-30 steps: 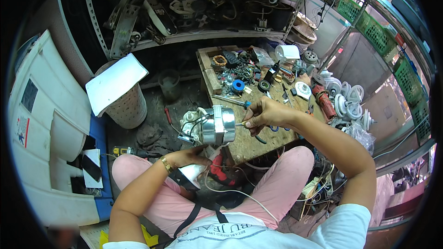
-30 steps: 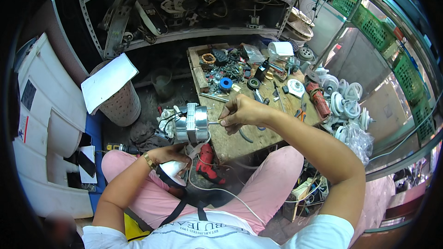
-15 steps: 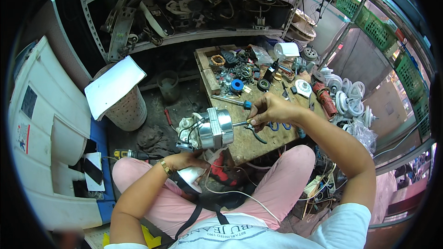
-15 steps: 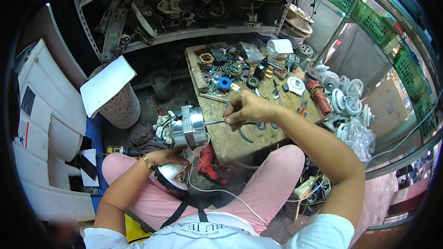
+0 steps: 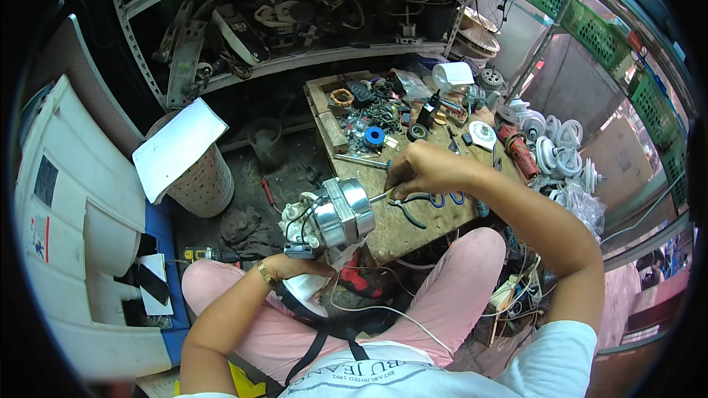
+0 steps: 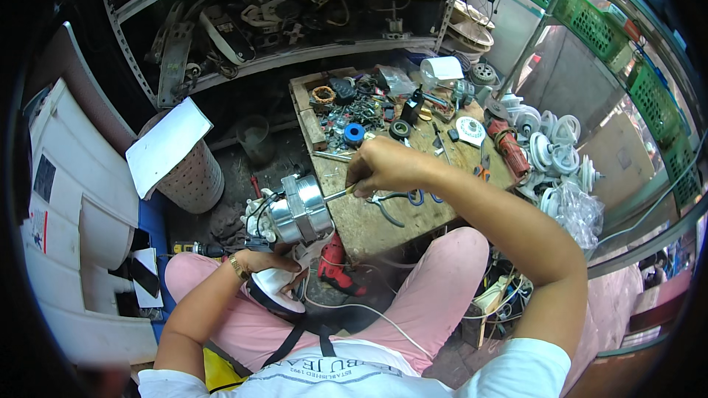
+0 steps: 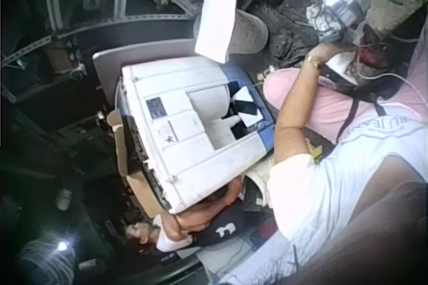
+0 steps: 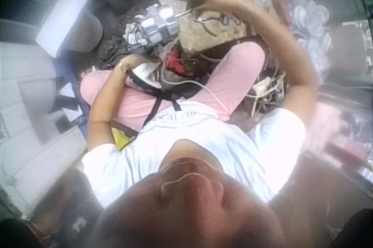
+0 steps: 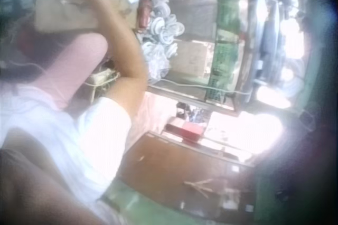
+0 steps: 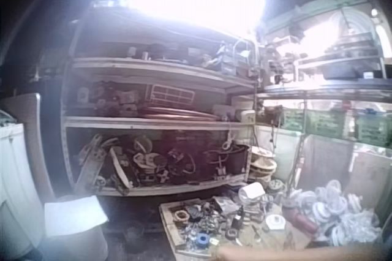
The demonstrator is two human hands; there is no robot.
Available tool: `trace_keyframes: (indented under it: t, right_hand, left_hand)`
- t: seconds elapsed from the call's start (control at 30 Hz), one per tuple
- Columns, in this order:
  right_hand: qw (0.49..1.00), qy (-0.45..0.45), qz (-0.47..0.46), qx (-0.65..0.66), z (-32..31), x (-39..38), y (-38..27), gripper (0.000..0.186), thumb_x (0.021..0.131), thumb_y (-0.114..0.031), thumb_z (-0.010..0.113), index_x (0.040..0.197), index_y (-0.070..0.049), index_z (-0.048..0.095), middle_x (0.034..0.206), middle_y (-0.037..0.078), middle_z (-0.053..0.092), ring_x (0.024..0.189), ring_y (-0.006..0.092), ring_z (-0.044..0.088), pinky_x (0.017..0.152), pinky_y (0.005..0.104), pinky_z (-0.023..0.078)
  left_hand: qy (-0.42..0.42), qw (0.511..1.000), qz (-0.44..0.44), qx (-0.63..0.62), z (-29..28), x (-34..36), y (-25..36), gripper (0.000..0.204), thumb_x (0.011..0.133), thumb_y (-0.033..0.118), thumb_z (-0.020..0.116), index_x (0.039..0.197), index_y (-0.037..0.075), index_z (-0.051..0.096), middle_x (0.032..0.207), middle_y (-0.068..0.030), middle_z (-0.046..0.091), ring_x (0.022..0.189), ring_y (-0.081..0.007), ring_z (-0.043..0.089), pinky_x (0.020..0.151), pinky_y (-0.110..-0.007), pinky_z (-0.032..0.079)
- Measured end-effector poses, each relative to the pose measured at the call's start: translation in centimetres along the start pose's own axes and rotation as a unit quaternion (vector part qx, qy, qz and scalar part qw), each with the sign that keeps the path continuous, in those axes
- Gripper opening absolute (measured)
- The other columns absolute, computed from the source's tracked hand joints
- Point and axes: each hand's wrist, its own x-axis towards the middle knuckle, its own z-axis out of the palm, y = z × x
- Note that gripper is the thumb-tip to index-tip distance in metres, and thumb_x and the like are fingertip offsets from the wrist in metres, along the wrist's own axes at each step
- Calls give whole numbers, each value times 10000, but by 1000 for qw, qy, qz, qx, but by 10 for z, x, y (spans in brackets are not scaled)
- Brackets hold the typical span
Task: The person disassembles an electric fan motor using a screwdriver, removing the front casing and inspecting the internal components by hand.
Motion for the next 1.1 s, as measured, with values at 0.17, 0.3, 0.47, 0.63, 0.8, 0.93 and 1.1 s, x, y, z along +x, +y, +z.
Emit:
trace_keyframes:
  t: [0.17, 0.3, 0.47, 0.63, 0.8, 0.93, 1.1]
  right_hand:
    - [991, -30, -10, -132, -12, 3, -3, 153, 737, -107, 728, 875, -41, 723, 788, 107, 704, 719, 217, 678, 682, 333, 509]
    - [991, -35, -4, -128, -2, 15, -16, 172, 716, -87, 740, 870, -17, 713, 808, 118, 702, 751, 247, 673, 692, 341, 509]
    - [988, -15, -50, -148, -6, 8, 0, 156, 689, -80, 749, 832, -29, 713, 785, 112, 697, 730, 248, 665, 679, 339, 499]
    - [992, 7, -58, -116, -10, 8, 11, 175, 681, -97, 754, 842, -39, 717, 784, 105, 703, 727, 239, 677, 669, 335, 510]
    - [986, -1, -110, -124, 6, 23, -3, 155, 699, -132, 759, 821, -57, 703, 766, 79, 698, 720, 241, 666, 931, 382, 405]
    - [987, -3, -101, -125, -3, 18, 5, 158, 696, -118, 759, 825, -46, 703, 768, 82, 699, 714, 234, 665, 841, 362, 461]
    - [993, -3, -97, -68, -10, 17, 20, 164, 699, -82, 754, 838, -17, 698, 760, 99, 695, 686, 207, 660, 620, 318, 501]
  left_hand:
    - [5, 996, 58, 73, 2, -1, 5, 520, 822, 83, 663, 1286, 53, 430, 1017, -91, 612, 797, -203, 628, 669, -323, 526]
    - [58, 990, 60, 110, 8, -3, 7, 540, 794, 110, 706, 1285, 48, 490, 1089, -56, 614, 959, -169, 572, 847, -304, 459]
    - [46, 986, 85, 137, 12, -8, 8, 474, 799, 129, 702, 1230, 37, 528, 1004, -53, 636, 852, -166, 600, 763, -298, 484]
    - [-8, 992, 64, 107, 6, -2, 7, 451, 805, 131, 692, 1213, 35, 526, 911, -63, 641, 707, -170, 614, 641, -293, 498]
    - [52, 985, 136, 96, 16, -3, 10, 466, 800, 103, 683, 1229, 53, 510, 894, -79, 639, 684, -173, 617, 622, -294, 503]
    - [77, 977, 126, 156, 10, -7, 9, 502, 795, 91, 685, 1258, 50, 495, 933, -78, 640, 738, -175, 620, 660, -298, 504]
    - [-22, 998, -1, 65, 9, -9, 14, 598, 781, 98, 709, 1325, 50, 465, 1083, -72, 628, 959, -190, 584, 839, -317, 466]
